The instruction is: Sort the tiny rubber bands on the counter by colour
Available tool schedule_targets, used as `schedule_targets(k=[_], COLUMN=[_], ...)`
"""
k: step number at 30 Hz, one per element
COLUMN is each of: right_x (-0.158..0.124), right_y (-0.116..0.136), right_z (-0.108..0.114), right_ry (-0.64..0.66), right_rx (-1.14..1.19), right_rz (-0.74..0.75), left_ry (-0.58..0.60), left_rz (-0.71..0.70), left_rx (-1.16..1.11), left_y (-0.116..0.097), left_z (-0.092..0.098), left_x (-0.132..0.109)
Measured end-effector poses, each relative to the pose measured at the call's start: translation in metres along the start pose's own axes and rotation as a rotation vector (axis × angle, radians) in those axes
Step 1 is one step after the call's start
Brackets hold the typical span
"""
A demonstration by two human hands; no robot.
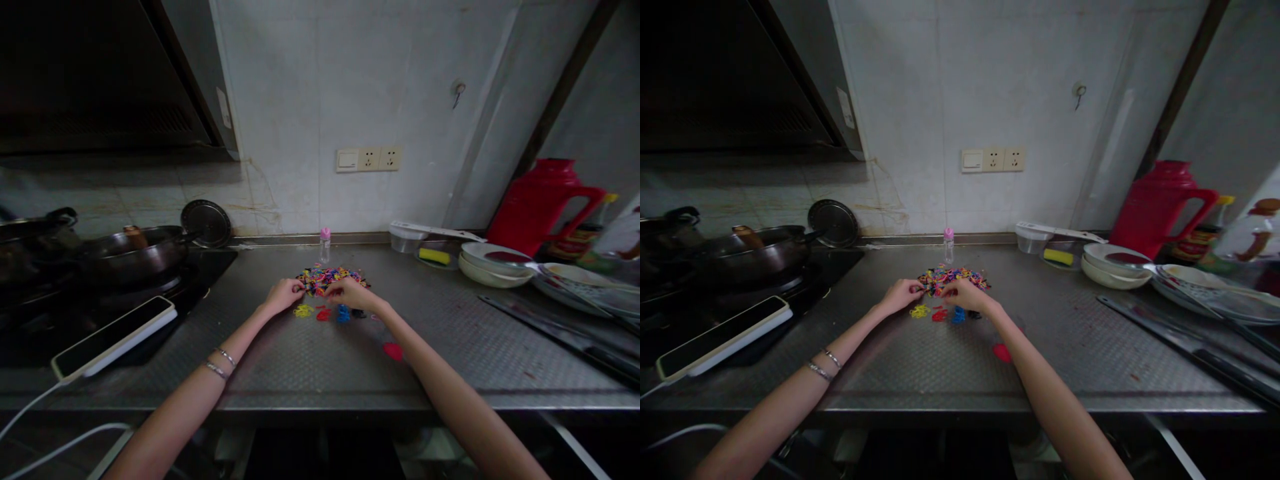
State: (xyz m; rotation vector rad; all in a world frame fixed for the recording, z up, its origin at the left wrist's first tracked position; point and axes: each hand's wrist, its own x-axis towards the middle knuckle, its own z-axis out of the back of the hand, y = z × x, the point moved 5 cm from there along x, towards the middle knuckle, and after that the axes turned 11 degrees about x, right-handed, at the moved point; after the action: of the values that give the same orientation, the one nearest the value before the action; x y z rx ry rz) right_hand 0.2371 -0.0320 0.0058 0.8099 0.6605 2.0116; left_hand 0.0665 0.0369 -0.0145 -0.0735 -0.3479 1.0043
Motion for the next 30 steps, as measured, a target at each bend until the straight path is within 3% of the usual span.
schedule_targets(k=[13,21,30], right_x=[-0.004,-0.008,-0.013], right_y=[-0.013,-0.032,-0.053], right_z=[0.031,0.047,0.057], right_ry=[-0.171,-0.245,-0.336], right_rx=[0.005,0.004,-0.002], right_rz=[-0.047,-0.094,-0.131], left_ry=[-0.003,-0.071,-0.088], left_rz=[0.0,-0.014,-0.15], left_rx=[0.026,-0.05,-0.131], left_y=[-0.003,0.0,-0.031], left_z=[0.004,0.005,0.014], left_x=[0.002,0.008,0.027])
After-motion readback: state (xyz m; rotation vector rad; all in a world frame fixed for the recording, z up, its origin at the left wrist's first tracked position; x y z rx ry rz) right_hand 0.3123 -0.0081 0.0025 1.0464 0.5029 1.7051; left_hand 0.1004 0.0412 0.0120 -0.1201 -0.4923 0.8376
